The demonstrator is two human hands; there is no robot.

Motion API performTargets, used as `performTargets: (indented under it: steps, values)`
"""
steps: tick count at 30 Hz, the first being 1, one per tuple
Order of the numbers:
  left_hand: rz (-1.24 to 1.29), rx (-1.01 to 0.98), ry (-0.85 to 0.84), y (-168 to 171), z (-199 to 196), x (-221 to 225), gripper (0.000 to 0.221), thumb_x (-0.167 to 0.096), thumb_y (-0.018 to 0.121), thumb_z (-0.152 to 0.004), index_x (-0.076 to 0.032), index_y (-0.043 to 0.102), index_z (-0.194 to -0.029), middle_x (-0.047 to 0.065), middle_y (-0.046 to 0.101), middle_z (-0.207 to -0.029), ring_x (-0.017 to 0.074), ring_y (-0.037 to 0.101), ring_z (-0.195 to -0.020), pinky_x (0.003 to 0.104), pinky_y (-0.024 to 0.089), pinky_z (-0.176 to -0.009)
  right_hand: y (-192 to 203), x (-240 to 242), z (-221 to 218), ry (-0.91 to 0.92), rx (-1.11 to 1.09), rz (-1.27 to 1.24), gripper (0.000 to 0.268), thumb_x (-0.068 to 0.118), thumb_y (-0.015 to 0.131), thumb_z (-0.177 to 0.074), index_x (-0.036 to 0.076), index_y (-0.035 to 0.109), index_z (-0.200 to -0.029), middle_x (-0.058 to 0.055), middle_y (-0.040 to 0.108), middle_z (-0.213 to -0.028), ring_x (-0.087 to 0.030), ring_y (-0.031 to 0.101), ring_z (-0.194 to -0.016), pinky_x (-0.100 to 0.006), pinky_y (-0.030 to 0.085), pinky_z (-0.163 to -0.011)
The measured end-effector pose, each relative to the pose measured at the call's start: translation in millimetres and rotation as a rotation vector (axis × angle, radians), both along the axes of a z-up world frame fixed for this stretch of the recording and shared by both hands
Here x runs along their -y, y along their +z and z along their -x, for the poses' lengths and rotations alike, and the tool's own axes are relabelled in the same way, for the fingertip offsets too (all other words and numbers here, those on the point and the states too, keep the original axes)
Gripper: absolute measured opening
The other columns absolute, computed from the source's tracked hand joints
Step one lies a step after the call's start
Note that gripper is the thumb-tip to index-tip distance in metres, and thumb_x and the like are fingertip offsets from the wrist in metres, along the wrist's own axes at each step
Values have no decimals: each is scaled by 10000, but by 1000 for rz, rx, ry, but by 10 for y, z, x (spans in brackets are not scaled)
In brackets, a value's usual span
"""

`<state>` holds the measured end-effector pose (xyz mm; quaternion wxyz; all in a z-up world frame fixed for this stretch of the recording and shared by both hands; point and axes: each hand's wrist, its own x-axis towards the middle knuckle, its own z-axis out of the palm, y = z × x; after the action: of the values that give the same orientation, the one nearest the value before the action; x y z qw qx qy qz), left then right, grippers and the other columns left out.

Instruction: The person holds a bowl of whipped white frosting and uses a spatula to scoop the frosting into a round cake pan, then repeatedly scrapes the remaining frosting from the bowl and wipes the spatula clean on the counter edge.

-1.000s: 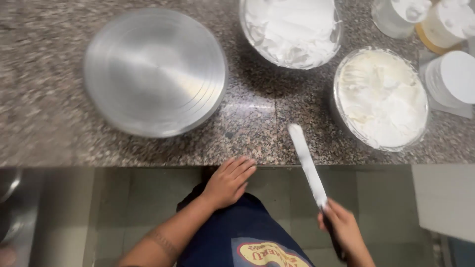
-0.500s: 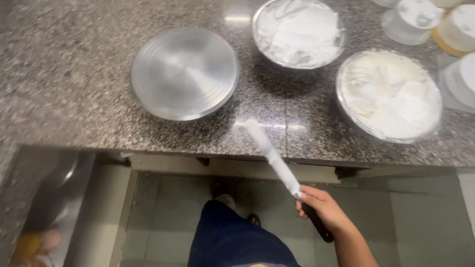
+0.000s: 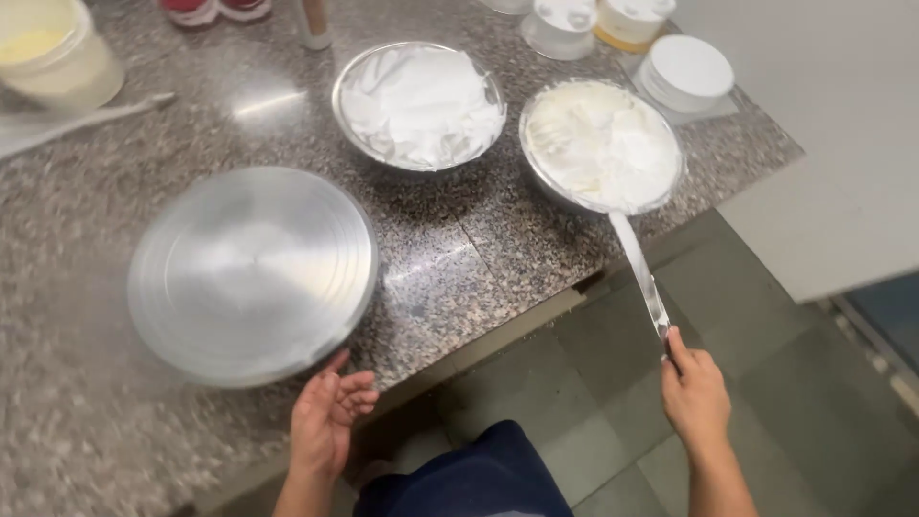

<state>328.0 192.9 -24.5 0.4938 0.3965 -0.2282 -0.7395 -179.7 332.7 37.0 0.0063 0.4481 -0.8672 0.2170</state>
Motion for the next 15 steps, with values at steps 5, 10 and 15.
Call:
performTargets:
  steps: [5, 10, 15]
  values:
    - [-23, -122, -24, 155, -235, 417, 396, -262, 562, -1021, 76, 564, -1228, 209, 765, -1007, 265, 735, -814, 375, 572, -721, 119, -226, -247, -111, 174, 39, 474, 243, 673, -941, 262, 657, -1414, -69, 670, -954, -218, 647, -872, -352, 511, -824]
    - [-13, -95, -4, 90, -328, 415, 352, -232, 571, -1038, 52, 565, -1245, 240, 744, -979, 288, 733, -817, 373, 574, -718, 397, 210, -399, -384, 732, 227, 466, 191, 646, -991, 215, 660, -1457, -4, 522, -807, -121, 464, -700, -325, 397, -612]
    - [4, -66, 64, 105, -563, 631, 336, -224, 573, -1050, 56, 581, -1236, 234, 735, -966, 294, 727, -810, 382, 574, -715, 188, 644, -612, -110, 339, 36, 435, 269, 632, -987, 230, 633, -1420, -68, 686, -963, -193, 657, -867, -341, 512, -835]
